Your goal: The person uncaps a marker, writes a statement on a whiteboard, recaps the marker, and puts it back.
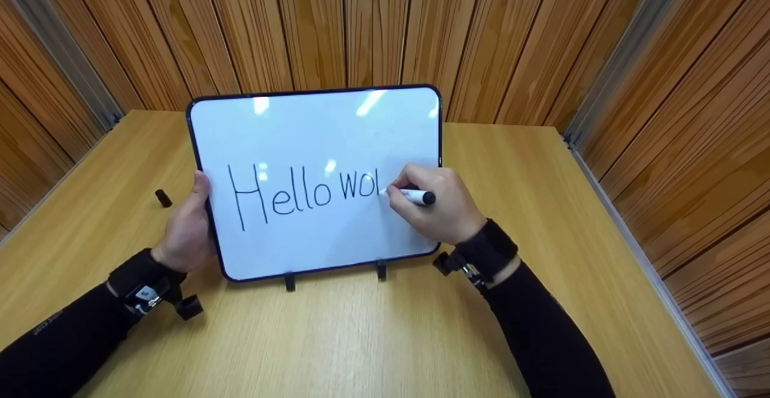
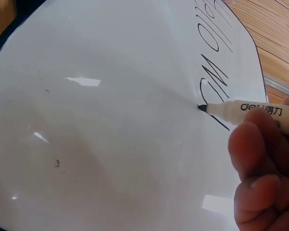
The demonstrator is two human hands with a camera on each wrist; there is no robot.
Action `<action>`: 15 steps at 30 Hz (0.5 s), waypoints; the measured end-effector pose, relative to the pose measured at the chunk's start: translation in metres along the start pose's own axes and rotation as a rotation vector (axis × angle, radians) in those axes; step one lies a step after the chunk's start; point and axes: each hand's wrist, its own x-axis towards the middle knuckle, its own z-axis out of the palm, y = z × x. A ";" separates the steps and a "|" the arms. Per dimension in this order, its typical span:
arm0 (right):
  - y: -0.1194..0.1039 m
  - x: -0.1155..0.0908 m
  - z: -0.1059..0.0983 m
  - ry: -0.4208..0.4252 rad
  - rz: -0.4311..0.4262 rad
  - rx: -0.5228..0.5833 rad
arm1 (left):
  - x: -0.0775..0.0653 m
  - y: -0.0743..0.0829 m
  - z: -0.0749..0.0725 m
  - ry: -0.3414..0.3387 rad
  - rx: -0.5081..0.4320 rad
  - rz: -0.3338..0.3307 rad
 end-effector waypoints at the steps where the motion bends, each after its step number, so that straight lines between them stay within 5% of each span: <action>1: 0.000 0.000 -0.001 0.013 0.005 -0.002 | 0.000 0.000 0.000 0.000 0.003 0.001; 15: 0.000 0.002 0.001 0.082 0.037 -0.041 | 0.000 0.001 0.001 0.008 0.009 0.002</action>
